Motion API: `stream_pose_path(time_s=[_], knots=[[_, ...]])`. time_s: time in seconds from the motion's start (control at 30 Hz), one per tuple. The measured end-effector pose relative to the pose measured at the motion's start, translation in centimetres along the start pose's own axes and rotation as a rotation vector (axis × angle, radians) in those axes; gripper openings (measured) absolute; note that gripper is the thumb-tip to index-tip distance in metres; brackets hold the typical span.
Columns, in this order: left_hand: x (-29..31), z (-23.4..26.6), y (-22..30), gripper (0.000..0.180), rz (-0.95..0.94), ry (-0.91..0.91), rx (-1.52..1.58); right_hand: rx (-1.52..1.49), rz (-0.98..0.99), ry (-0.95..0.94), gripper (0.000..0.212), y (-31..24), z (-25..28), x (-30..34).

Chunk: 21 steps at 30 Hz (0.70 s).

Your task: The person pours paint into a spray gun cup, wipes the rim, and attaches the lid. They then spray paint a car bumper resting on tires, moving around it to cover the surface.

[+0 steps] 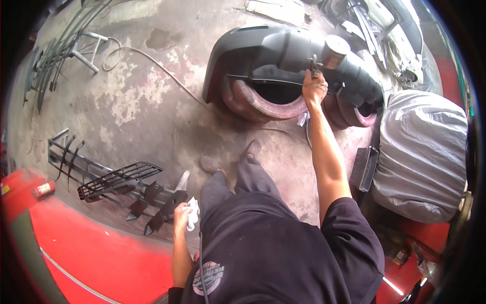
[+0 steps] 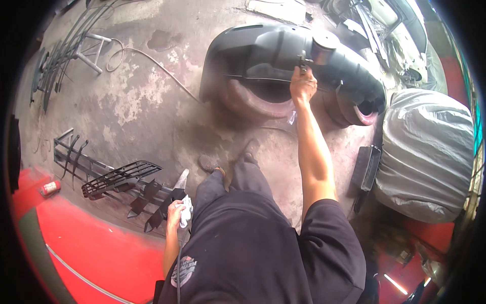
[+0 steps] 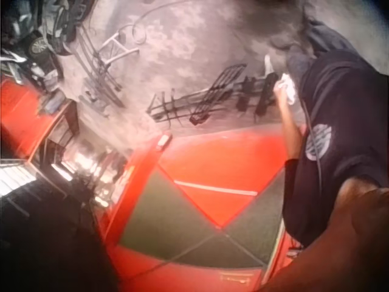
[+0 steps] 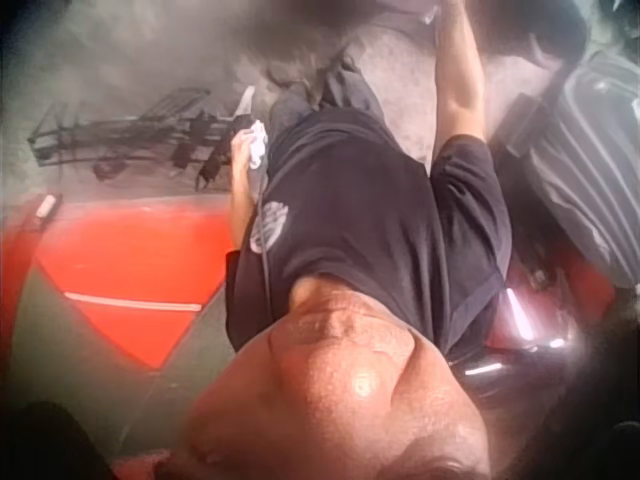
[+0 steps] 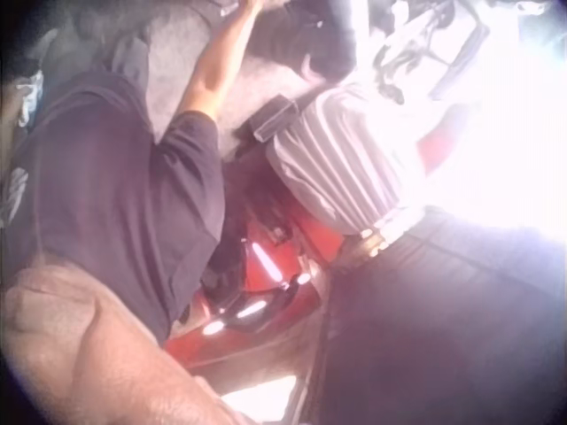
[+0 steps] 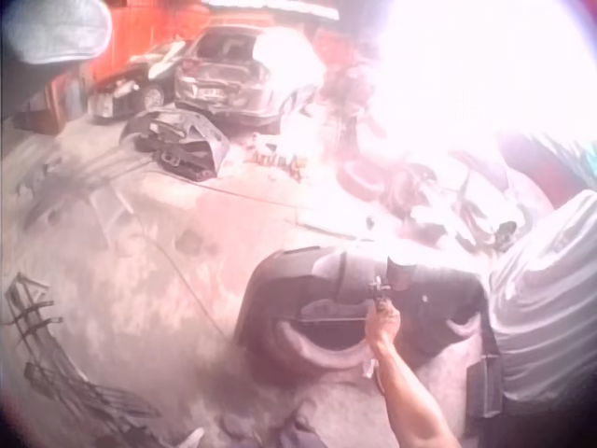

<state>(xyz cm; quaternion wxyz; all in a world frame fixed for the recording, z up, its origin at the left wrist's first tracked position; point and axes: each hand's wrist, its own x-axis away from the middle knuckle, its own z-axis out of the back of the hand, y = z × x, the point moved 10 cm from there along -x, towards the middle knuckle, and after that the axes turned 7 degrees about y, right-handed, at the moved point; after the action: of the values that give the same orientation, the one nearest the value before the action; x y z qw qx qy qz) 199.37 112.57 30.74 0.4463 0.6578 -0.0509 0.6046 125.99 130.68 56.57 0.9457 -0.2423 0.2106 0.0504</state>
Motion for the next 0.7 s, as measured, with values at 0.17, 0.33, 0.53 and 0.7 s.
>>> stream_pose_path(time_s=[0.17, 0.33, 0.53, 0.7], knots=[[-0.7, -1.1, -5.0, 0.031, -0.006, 0.026, -0.052, -0.072, -0.13, 0.029, 0.037, 1.5, 0.2, -1.6], [0.8, -3.4, -5.0, 0.034, 0.05, 0.073, -0.197, -0.364, -0.007, -0.208, 0.029, -3.8, -5.4, 0.8], [2.8, -9.5, 2.4, 0.024, -0.1, 0.105, -0.218, -0.611, 0.103, -0.468, 0.03, -11.4, -9.3, 2.6], [1.9, -11.8, 5.5, 0.019, -0.074, 0.136, -0.109, -0.485, 0.138, -0.389, 0.03, -11.6, -12.1, -2.7]])
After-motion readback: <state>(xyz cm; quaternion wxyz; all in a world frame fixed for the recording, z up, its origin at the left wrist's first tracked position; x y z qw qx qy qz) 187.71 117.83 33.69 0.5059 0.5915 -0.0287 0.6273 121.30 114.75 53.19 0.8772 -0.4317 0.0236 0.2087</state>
